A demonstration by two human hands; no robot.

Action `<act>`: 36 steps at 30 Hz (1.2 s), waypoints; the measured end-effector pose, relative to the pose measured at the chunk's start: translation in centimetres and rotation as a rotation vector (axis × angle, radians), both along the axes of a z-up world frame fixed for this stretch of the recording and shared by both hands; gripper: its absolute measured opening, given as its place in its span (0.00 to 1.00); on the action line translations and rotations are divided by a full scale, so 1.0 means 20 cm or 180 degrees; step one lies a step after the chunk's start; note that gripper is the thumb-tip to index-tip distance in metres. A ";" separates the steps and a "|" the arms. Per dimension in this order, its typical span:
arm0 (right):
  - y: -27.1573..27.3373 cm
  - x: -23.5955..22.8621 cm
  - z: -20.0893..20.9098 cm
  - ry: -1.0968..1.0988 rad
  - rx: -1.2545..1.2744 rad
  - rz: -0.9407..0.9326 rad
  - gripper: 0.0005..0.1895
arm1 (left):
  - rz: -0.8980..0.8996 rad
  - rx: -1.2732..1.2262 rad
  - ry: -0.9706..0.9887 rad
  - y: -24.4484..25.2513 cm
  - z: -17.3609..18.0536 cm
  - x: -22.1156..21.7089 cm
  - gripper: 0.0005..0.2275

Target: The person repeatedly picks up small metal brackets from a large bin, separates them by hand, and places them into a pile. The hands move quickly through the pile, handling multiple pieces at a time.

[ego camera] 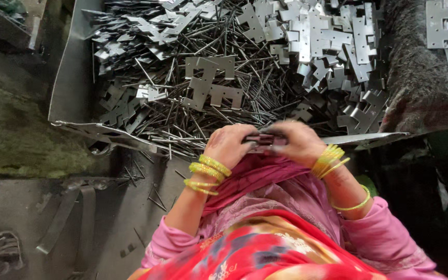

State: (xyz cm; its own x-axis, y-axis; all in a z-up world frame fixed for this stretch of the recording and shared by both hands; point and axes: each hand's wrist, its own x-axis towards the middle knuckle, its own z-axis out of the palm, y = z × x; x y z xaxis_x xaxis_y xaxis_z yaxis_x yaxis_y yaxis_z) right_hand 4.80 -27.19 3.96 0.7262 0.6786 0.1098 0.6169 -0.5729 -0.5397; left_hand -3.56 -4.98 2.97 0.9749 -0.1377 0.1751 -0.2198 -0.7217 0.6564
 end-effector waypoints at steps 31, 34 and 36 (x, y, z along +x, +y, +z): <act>-1.14 2.13 -0.28 -0.2526 -0.1047 -0.4742 0.41 | 0.2479 0.1364 0.0265 0.36 -0.07 0.45 0.26; -0.95 1.70 -0.20 -0.2994 0.0078 -0.3458 0.26 | 0.2307 0.1305 0.0100 0.38 -0.04 0.43 0.19; -0.67 1.23 -0.26 -0.0809 0.1576 -0.2842 0.15 | 0.2127 0.0935 -0.0164 0.34 0.00 0.40 0.08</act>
State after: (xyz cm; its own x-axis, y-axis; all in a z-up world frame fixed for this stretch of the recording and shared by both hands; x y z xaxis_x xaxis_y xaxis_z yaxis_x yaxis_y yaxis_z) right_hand 29.44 -40.55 -1.24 0.8573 -0.2540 0.4479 0.2072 -0.6260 -0.7518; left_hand 4.41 1.88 3.04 0.8588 0.4353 0.2701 0.3037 -0.8572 0.4159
